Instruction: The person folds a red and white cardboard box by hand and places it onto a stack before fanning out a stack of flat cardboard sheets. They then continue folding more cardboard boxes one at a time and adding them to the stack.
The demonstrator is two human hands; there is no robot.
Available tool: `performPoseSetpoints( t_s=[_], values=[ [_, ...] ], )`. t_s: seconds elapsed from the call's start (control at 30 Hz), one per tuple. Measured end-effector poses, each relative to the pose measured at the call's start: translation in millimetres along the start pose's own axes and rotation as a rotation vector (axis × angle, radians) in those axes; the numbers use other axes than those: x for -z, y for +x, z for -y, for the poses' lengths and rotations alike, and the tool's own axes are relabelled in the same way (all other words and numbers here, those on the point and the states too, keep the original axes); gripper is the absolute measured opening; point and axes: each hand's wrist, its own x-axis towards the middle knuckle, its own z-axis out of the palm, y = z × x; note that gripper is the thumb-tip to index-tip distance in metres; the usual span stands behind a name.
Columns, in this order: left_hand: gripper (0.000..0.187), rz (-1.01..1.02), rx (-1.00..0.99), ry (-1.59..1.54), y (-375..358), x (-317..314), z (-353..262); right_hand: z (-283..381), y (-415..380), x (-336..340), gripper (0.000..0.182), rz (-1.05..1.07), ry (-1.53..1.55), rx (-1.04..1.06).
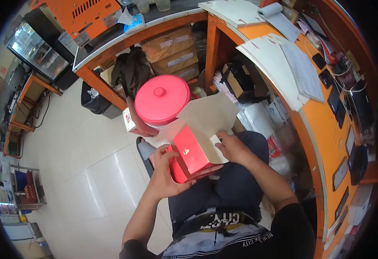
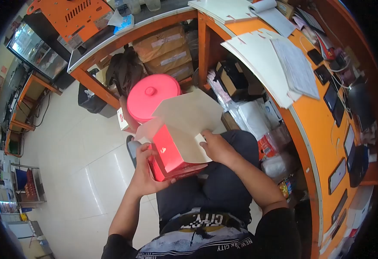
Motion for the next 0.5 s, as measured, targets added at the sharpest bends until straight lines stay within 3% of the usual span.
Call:
performPoseSetpoints(
  t_s=[0.2, 0.33, 0.43, 0.47, 0.5],
  values=[
    [0.086, 0.070, -0.133, 0.216, -23.7, -0.4, -21.7, 34.8, -37.7, 9.3, 0.043, -0.103, -0.148, -0.071],
    [0.079, 0.055, -0.093, 0.136, -25.8, -0.4, -23.3, 50.2, -56.3, 20.0, 0.043, -0.343, -0.011, 0.222],
    [0.077, 0.066, -0.116, 0.143, -23.3, 1.3, -26.0, 104.2, -90.0, 46.9, 0.031, -0.103, 0.227, 0.699],
    [0.075, 0.055, -0.123, 0.137, -21.6, 0.5, -26.2, 117.1, -93.0, 49.3, 0.019, -0.066, 0.071, 0.807],
    [0.074, 0.048, -0.131, 0.130, -19.5, -0.7, -25.8, 115.5, -91.2, 47.0, 0.018, -0.052, 0.000, 0.796]
  ],
)
